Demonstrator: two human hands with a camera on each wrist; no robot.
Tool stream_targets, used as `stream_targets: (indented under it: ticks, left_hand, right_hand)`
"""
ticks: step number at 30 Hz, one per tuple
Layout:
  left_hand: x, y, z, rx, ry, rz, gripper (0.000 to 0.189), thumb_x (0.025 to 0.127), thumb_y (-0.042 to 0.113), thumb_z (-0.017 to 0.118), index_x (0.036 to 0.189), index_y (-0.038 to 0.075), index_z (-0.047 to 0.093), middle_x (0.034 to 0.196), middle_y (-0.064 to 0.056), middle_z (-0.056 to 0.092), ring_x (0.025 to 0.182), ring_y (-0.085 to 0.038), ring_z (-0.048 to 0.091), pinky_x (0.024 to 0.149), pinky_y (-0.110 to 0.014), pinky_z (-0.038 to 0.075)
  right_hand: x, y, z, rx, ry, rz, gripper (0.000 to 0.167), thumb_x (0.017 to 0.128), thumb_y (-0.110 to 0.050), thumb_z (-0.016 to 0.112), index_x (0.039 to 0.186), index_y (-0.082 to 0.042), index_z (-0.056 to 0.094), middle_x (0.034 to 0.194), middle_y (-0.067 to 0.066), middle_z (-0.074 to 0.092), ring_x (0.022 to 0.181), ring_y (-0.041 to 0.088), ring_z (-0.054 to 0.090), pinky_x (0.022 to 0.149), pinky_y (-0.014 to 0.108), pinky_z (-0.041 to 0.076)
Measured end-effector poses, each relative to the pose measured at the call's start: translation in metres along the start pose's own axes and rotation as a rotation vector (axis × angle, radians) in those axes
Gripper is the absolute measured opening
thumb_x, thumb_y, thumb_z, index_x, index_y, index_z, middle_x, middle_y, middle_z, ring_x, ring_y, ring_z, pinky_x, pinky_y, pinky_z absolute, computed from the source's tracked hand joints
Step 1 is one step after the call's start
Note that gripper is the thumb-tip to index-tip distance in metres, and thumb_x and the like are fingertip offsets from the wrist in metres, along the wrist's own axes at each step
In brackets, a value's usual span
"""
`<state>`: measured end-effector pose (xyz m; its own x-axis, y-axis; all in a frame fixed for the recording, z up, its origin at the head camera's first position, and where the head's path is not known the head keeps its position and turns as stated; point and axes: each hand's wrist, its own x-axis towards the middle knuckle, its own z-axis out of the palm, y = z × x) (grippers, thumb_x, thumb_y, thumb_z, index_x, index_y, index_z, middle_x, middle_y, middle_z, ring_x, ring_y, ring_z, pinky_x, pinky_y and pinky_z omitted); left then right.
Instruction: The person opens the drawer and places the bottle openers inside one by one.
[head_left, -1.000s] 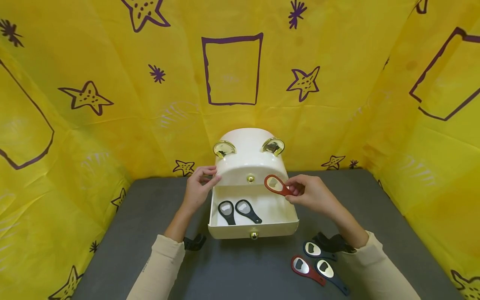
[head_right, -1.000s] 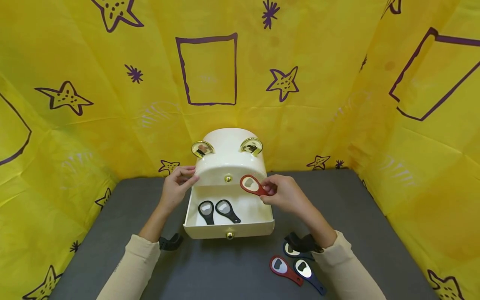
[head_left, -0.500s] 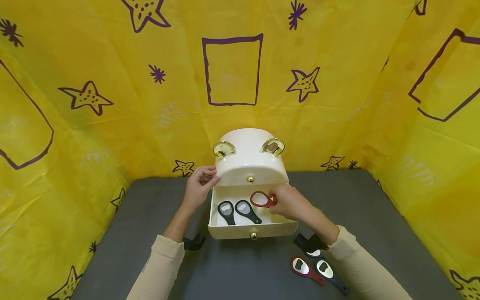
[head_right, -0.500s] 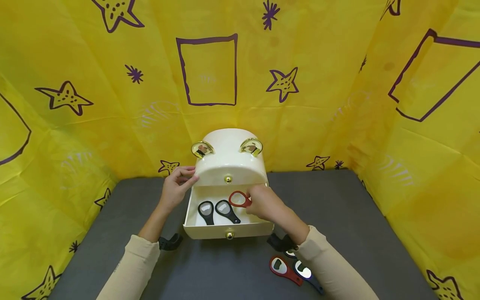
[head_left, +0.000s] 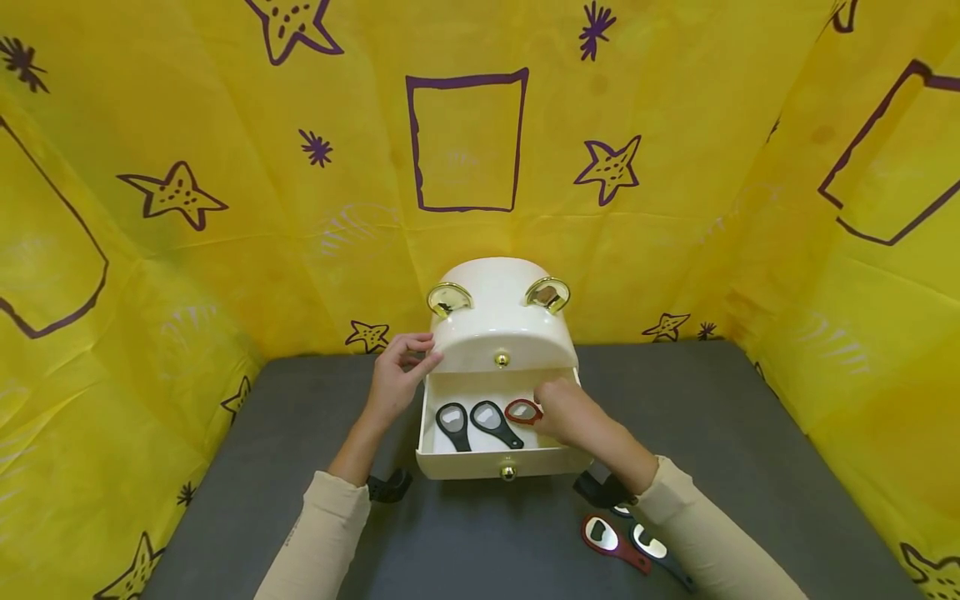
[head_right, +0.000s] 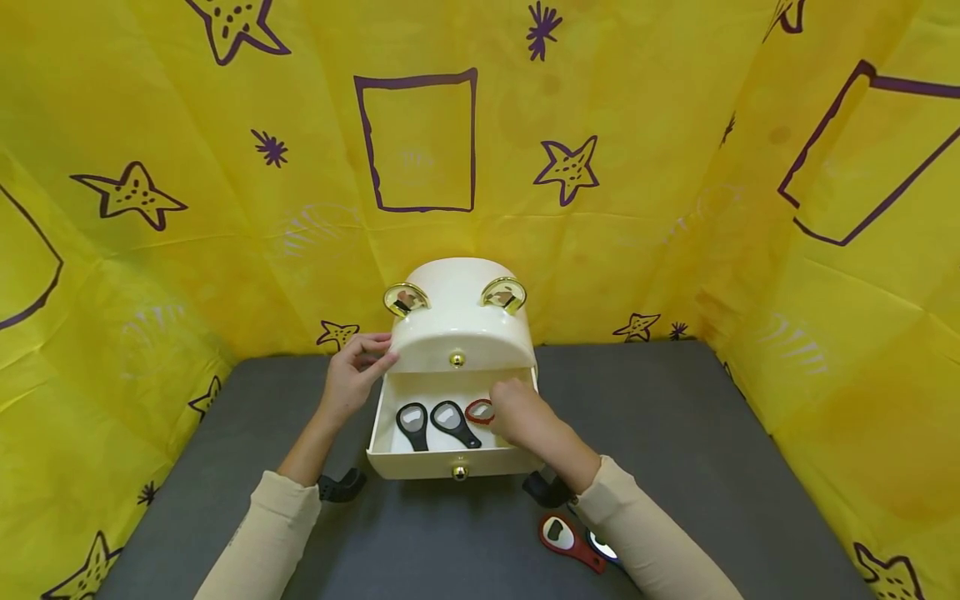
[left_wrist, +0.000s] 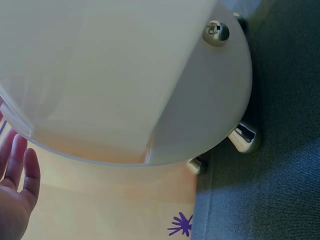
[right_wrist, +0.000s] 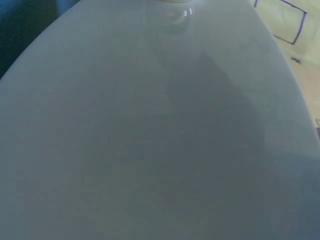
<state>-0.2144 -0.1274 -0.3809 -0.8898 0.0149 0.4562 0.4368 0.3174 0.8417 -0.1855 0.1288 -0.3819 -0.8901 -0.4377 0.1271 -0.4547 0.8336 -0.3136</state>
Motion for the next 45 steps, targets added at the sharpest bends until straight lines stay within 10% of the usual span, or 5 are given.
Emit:
stream_targets:
  ticks: [19, 28, 37, 45]
  left_hand:
    - [0.0, 0.001, 0.0, 0.019, 0.004, -0.002, 0.018, 0.083, -0.001, 0.073, 0.096, -0.011, 0.064, 0.117, -0.026, 0.063, 0.104, -0.029, 0.06, 0.077, -0.021, 0.049]
    - [-0.001, -0.002, 0.001, -0.003, 0.023, 0.022, 0.018, 0.083, -0.001, 0.073, 0.095, -0.011, 0.065, 0.115, -0.026, 0.064, 0.097, -0.002, 0.057, 0.076, -0.018, 0.049]
    - [0.004, -0.026, 0.004, -0.02, 0.035, 0.021, 0.018, 0.084, 0.002, 0.074, 0.097, -0.007, 0.065, 0.115, -0.022, 0.064, 0.1, -0.011, 0.06, 0.076, -0.013, 0.047]
    - [0.006, -0.038, 0.006, -0.021, 0.047, 0.01, 0.019, 0.083, 0.005, 0.076, 0.096, -0.005, 0.066, 0.115, -0.019, 0.065, 0.1, -0.009, 0.059, 0.075, -0.012, 0.046]
  right_hand:
    - [-0.04, 0.016, -0.023, 0.475, 0.116, -0.041, 0.011, 0.081, -0.01, 0.076, 0.087, -0.002, 0.073, 0.073, 0.001, 0.067, 0.066, 0.0, 0.055, 0.062, 0.02, 0.049]
    - [-0.064, 0.01, -0.018, 0.797, -0.118, -0.076, 0.019, 0.089, -0.014, 0.07, 0.096, 0.004, 0.071, 0.077, 0.018, 0.068, 0.062, 0.001, 0.056, 0.055, 0.022, 0.051]
    - [-0.076, 0.002, 0.014, 0.779, -0.189, -0.248, 0.014, 0.091, -0.018, 0.068, 0.094, -0.005, 0.073, 0.082, 0.009, 0.071, 0.066, -0.007, 0.051, 0.058, 0.018, 0.048]
    - [-0.078, -0.009, 0.062, 0.877, -0.211, -0.007, 0.027, 0.094, -0.019, 0.064, 0.098, 0.006, 0.07, 0.073, 0.02, 0.067, 0.057, 0.0, 0.054, 0.051, 0.021, 0.049]
